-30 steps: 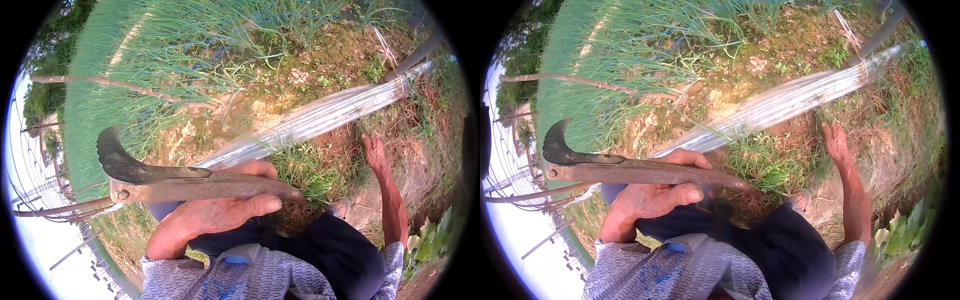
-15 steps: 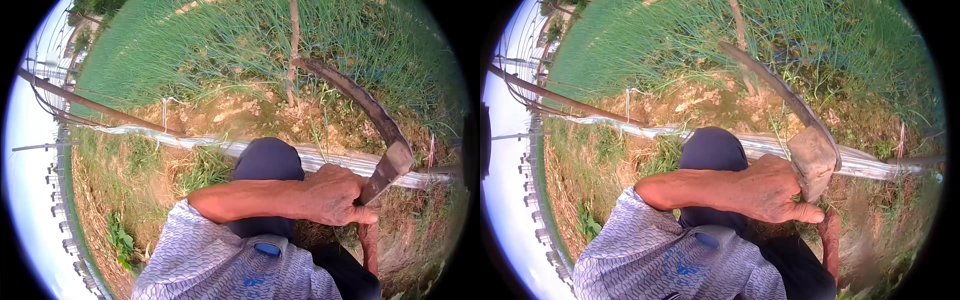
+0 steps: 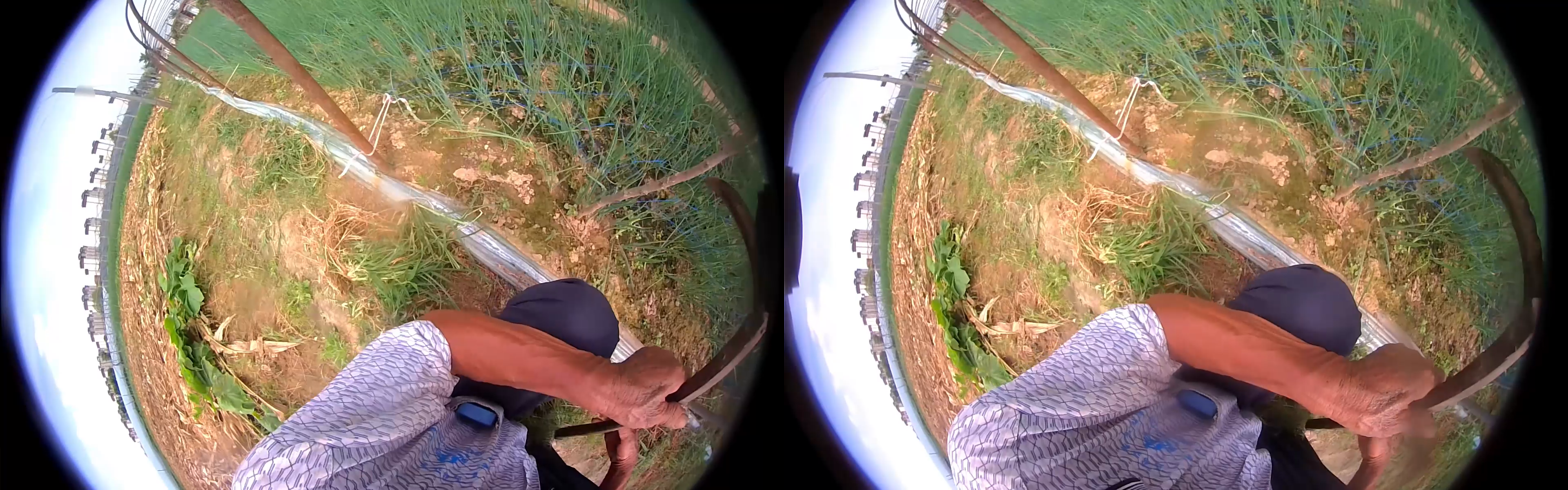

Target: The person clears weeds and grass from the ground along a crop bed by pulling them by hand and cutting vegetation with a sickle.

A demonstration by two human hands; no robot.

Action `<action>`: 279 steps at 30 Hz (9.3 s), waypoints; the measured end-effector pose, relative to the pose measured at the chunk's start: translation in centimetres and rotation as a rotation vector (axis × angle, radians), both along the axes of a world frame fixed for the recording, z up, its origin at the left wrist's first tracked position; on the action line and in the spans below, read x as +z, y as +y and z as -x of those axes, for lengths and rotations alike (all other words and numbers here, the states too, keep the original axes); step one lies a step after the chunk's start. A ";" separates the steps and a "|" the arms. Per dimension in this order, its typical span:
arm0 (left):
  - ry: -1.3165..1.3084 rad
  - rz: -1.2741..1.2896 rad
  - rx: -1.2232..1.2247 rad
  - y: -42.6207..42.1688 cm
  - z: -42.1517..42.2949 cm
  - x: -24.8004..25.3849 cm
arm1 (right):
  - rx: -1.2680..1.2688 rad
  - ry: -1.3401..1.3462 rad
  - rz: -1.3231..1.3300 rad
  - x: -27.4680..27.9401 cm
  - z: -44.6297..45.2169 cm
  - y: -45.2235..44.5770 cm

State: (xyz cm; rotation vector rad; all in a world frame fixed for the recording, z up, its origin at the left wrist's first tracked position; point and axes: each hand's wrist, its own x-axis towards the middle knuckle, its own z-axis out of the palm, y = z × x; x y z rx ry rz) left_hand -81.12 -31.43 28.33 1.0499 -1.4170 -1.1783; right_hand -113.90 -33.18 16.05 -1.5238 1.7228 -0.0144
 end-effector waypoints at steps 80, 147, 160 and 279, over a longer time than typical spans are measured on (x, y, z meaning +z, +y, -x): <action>-0.771 -0.897 1.879 40.4 -30.1 -29.7 | 1.311 -0.530 -0.240 0.4 -90.8 31.6; -1.221 -0.901 0.869 38.4 -25.9 -24.2 | 1.009 -0.505 0.110 10.2 -38.7 -4.6; -0.139 -0.666 1.258 31.7 -18.5 -17.6 | 1.138 -0.368 0.333 10.7 -28.2 -8.1; -1.435 0.260 -1.585 -21.8 55.2 -24.3 | -1.414 -0.260 -0.161 -12.2 11.9 20.1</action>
